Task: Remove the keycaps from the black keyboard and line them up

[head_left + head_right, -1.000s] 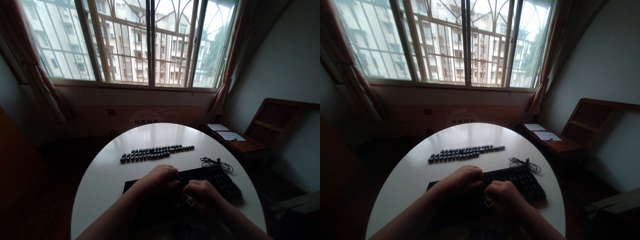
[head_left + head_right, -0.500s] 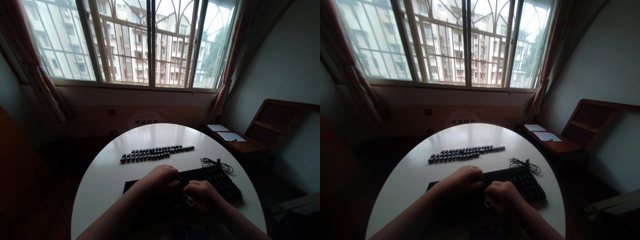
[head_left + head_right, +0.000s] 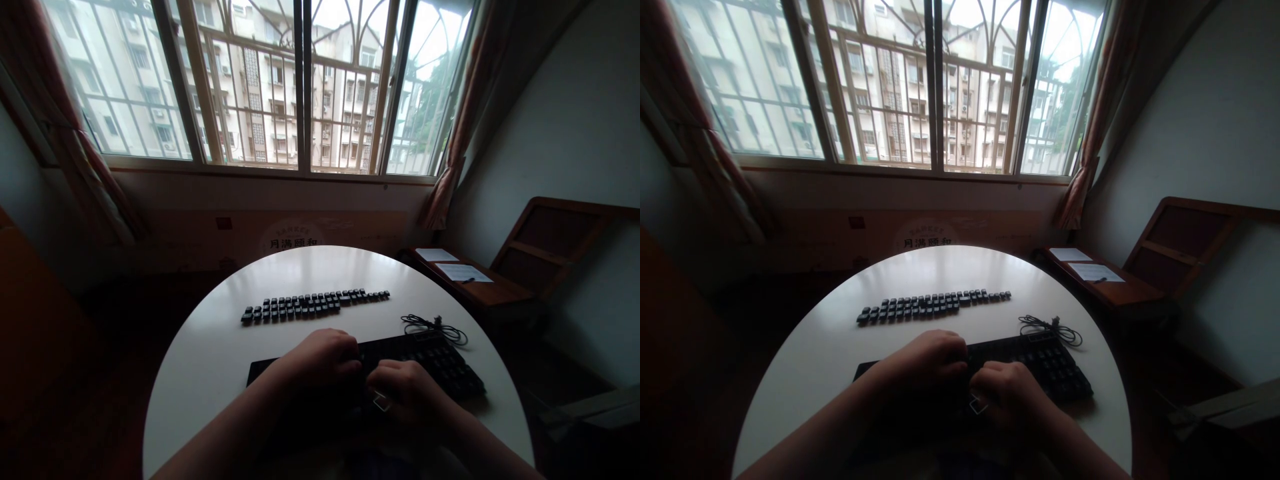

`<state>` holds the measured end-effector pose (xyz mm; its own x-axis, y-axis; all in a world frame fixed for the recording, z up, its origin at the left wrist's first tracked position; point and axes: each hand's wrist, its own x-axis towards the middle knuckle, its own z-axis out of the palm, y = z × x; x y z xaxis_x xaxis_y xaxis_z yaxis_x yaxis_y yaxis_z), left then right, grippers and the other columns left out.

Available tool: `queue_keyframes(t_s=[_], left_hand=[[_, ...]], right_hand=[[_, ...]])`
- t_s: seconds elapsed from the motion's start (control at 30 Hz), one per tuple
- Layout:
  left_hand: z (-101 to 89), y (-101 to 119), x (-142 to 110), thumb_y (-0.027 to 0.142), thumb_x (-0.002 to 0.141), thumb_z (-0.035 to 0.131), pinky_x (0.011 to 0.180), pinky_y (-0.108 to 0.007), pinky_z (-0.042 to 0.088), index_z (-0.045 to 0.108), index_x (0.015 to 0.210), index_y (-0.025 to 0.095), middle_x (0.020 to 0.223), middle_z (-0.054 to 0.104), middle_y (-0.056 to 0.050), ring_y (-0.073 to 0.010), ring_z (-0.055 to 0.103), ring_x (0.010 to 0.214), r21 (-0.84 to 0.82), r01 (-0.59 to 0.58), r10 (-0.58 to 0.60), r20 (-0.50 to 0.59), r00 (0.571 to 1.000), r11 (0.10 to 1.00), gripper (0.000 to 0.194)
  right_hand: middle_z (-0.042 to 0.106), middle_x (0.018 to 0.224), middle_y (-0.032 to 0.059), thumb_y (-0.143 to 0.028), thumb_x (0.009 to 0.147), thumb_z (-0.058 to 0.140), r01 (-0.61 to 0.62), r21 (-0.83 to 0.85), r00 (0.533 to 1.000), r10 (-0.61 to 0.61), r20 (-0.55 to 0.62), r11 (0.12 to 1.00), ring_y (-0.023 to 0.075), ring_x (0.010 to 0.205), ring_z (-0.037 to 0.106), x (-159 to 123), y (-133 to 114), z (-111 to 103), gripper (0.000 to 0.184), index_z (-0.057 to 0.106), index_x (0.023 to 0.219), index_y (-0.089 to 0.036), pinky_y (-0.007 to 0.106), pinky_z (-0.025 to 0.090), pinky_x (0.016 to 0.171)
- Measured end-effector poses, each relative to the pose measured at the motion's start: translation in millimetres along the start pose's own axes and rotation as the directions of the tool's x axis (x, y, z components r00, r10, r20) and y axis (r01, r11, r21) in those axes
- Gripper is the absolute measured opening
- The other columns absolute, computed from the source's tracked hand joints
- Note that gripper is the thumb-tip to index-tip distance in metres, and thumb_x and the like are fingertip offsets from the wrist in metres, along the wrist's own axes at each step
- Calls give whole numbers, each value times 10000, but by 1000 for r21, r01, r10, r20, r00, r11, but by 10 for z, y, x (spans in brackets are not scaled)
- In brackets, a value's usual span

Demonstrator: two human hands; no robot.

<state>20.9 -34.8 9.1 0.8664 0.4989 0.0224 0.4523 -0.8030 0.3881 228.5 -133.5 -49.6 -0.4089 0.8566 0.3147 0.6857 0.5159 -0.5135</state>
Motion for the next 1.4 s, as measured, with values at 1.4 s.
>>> queue_keyframes(t_s=[1.4], left_hand=[[6, -8, 9, 322, 859, 630, 654, -256, 437, 695, 955, 204, 924, 698, -41, -186, 632, 804, 8, -16, 16, -1, 1000, 1000, 166]], right_hand=[[627, 796, 8, -235, 880, 559, -3, -1, 1000, 3, 17, 1000, 116, 625, 572, -10, 2, -12, 101, 655, 878, -203, 228, 383, 580]])
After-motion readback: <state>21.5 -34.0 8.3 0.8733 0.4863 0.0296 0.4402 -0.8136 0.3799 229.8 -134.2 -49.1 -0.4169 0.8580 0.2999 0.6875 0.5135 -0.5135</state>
